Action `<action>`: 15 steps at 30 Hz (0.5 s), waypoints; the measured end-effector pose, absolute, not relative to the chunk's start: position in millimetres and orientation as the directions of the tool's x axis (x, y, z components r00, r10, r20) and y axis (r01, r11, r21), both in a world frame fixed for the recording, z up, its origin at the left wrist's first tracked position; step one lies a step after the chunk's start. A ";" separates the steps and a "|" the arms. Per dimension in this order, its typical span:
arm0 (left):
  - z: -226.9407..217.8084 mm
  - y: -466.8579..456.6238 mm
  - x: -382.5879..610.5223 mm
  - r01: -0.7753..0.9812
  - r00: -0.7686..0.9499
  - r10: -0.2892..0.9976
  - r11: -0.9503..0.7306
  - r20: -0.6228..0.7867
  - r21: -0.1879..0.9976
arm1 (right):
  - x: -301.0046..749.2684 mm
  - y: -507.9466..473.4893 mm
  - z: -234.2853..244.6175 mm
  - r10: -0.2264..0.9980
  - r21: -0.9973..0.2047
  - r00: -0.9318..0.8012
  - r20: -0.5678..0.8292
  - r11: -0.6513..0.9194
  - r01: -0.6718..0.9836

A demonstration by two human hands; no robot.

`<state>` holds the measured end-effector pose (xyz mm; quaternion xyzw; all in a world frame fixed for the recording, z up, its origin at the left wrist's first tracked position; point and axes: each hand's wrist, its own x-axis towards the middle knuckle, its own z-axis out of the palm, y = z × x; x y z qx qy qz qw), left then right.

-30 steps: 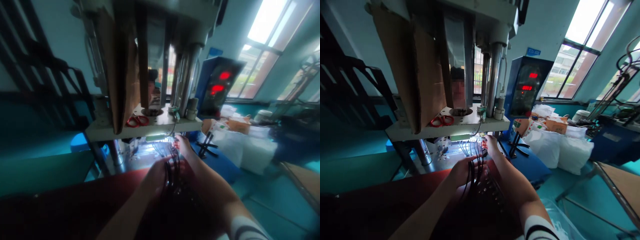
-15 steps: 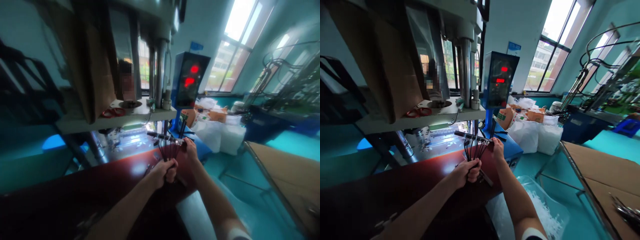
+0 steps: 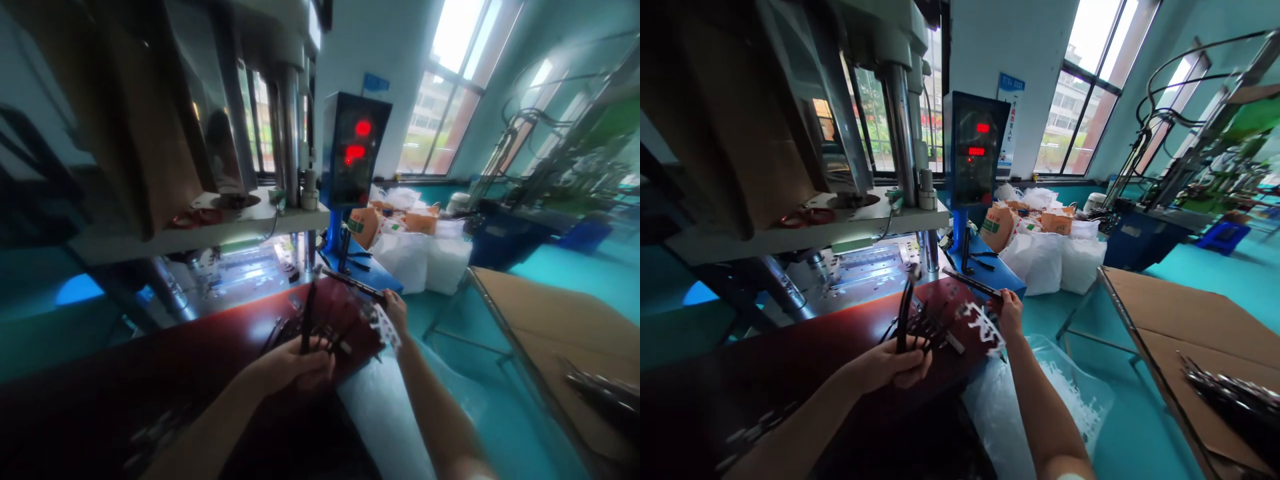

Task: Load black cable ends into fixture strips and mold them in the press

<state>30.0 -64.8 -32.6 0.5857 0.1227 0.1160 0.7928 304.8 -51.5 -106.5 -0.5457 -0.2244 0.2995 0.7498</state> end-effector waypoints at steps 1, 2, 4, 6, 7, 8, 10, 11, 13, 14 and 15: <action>-32.7 -61.2 27.1 -0.095 0.929 0.369 0.309 -0.027 0.946 | 301.8 -54.1 -110.4 0.709 -0.964 0.705 0.007 0.193 -0.185; -32.6 -57.2 24.6 -0.146 0.912 0.409 0.333 -0.003 0.932 | 298.3 -56.4 -113.3 0.727 -0.974 0.686 0.003 0.159 -0.164; -31.3 -49.4 21.1 -0.226 0.884 0.467 0.374 0.028 0.899 | 290.8 -60.0 -115.2 0.771 -0.990 0.637 0.006 0.093 -0.103; -28.3 -43.4 19.5 -0.275 0.872 0.487 0.397 0.053 0.876 | 285.1 -62.9 -112.5 0.821 -0.999 0.570 0.034 0.041 0.000; -26.4 -41.6 19.4 -0.292 0.869 0.490 0.400 0.066 0.869 | 283.0 -64.1 -110.3 0.844 -0.997 0.533 0.056 0.022 0.069; -24.4 -40.7 19.6 -0.301 0.870 0.488 0.401 0.076 0.865 | 281.4 -65.2 -108.1 0.865 -0.989 0.495 0.081 0.009 0.145; -21.1 -41.1 20.8 -0.294 0.872 0.485 0.397 0.073 0.869 | 278.5 -66.9 -105.1 0.893 -0.953 0.431 0.132 -0.005 0.302; -20.0 -42.1 21.7 -0.286 0.868 0.492 0.392 0.063 0.874 | 276.8 -67.6 -104.2 0.900 -0.928 0.408 0.154 -0.011 0.373; -19.2 -44.7 23.8 -0.264 0.862 0.506 0.381 0.039 0.886 | 272.7 -69.3 -101.1 0.906 -0.876 0.382 0.182 -0.027 0.481; -19.3 -45.8 24.8 -0.254 0.861 0.508 0.377 0.030 0.891 | 270.3 -70.6 -97.3 0.906 -0.851 0.375 0.197 -0.032 0.524; -19.6 -46.8 25.8 -0.243 0.862 0.507 0.373 0.022 0.895 | 267.8 -72.5 -90.9 0.906 -0.830 0.361 0.222 -0.018 0.557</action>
